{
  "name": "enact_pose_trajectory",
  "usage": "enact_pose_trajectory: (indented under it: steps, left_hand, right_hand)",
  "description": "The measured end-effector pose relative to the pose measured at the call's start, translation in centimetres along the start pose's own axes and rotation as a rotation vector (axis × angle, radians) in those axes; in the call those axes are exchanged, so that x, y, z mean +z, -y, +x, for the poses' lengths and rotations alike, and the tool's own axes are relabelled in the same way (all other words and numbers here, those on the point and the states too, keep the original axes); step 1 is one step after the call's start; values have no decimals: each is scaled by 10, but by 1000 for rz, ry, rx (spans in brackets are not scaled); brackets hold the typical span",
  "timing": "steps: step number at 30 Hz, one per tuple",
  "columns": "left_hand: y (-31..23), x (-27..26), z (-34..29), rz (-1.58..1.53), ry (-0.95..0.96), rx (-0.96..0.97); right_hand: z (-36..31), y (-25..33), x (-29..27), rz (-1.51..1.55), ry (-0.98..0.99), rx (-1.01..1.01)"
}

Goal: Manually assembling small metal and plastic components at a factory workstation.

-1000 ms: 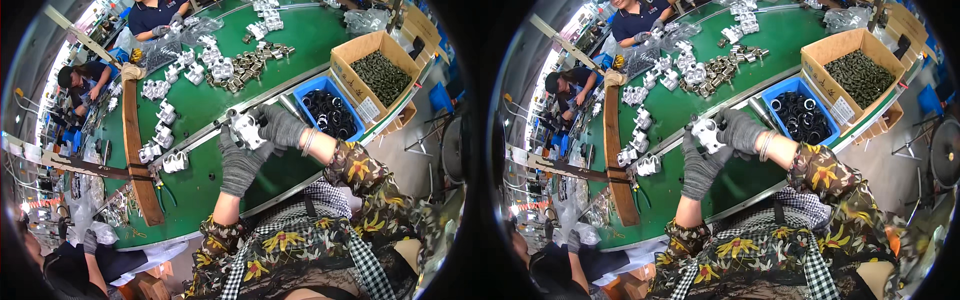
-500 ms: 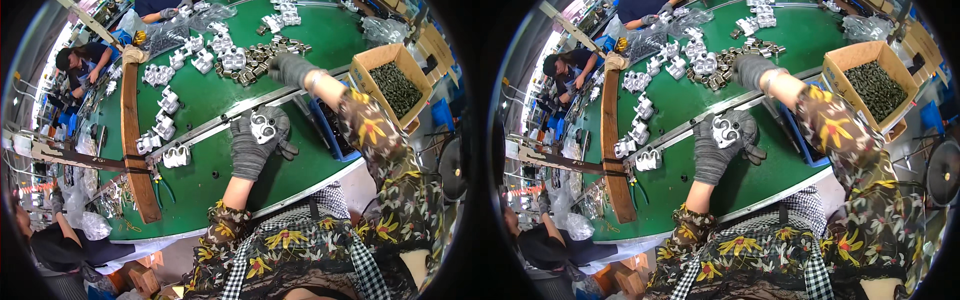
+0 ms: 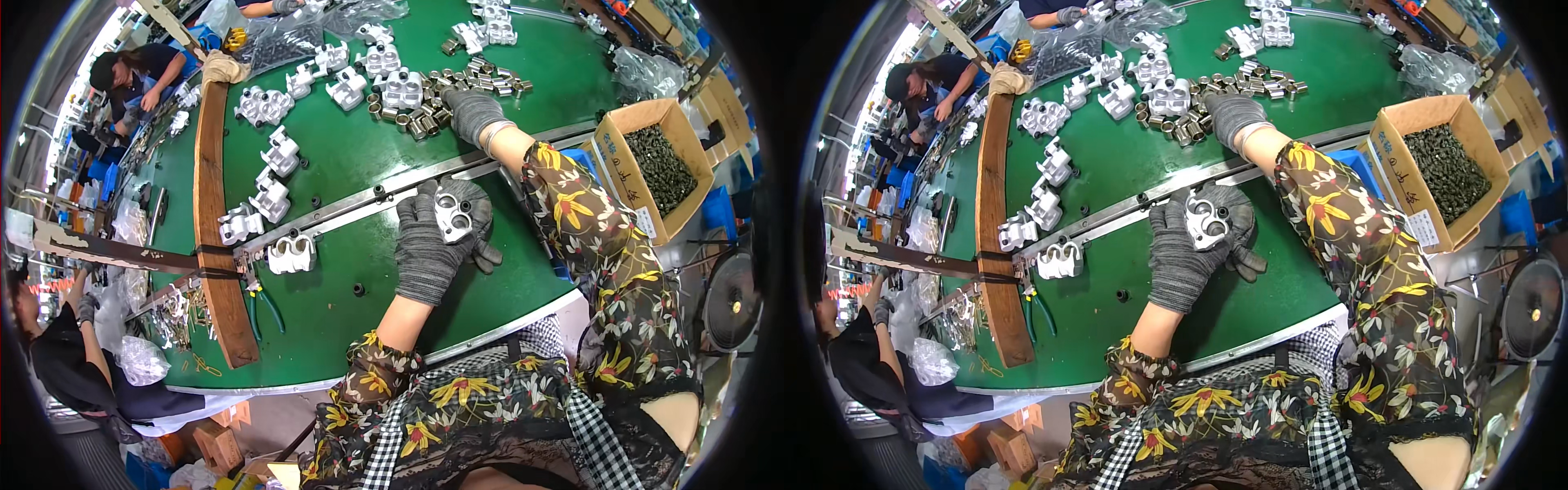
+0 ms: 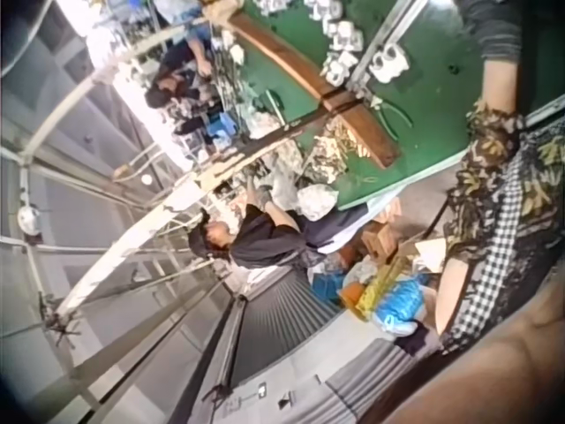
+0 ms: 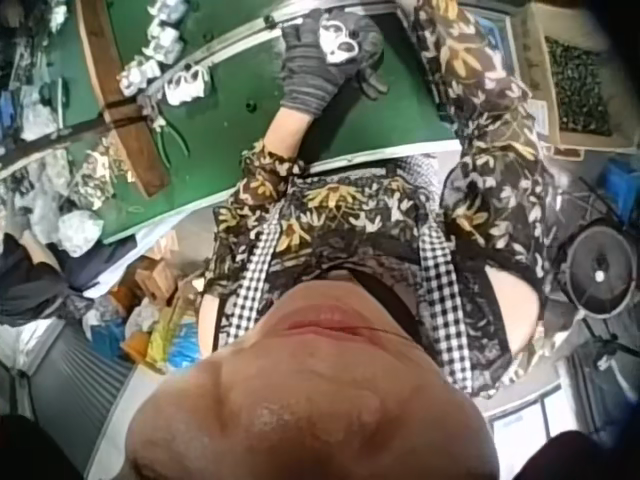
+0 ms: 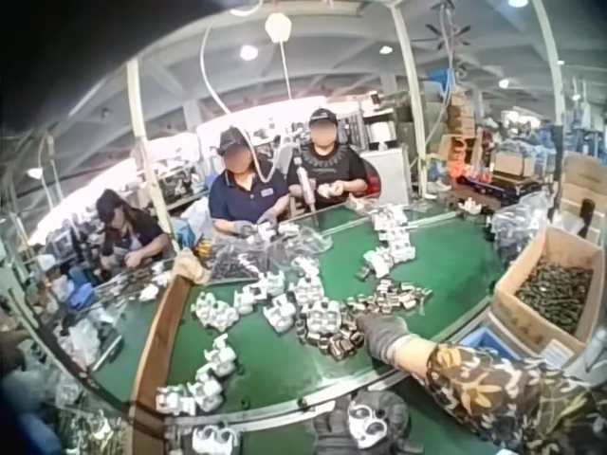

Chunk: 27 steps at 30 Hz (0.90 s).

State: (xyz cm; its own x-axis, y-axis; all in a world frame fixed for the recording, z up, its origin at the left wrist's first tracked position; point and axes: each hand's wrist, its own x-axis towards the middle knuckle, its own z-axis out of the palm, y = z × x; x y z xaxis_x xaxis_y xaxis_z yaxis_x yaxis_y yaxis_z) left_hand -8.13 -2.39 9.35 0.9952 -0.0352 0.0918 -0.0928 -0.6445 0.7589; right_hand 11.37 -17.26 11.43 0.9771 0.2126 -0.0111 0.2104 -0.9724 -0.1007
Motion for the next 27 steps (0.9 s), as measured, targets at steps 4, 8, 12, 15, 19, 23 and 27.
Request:
enact_pose_trajectory:
  steps: [4, 8, 12, 15, 19, 23, 27]
  left_hand:
    - [0, 2, 2, -10, -14, -25]
    - [-1, 3, -1, 15, -36, 12]
    - [-2, -1, -6, 13, -41, -24]
    - [-2, 1, -7, 17, -25, -26]
    - [-3, 5, -3, -30, -29, -17]
    - [-2, 0, 3, -5, -47, -25]
    - [2, -3, 3, -38, -69, 12]
  right_hand:
    - [10, 20, 16, 37, -12, 63]
    - [16, 28, 19, -68, 23, 91]
    - [14, 35, 12, -99, 74, 93]
    - [16, 23, 18, -92, 40, 137]
    - [13, -10, 14, -20, 115, 86]
    - [13, -8, 4, -13, 160, -51]
    - [-2, 2, -12, -46, 26, -150]
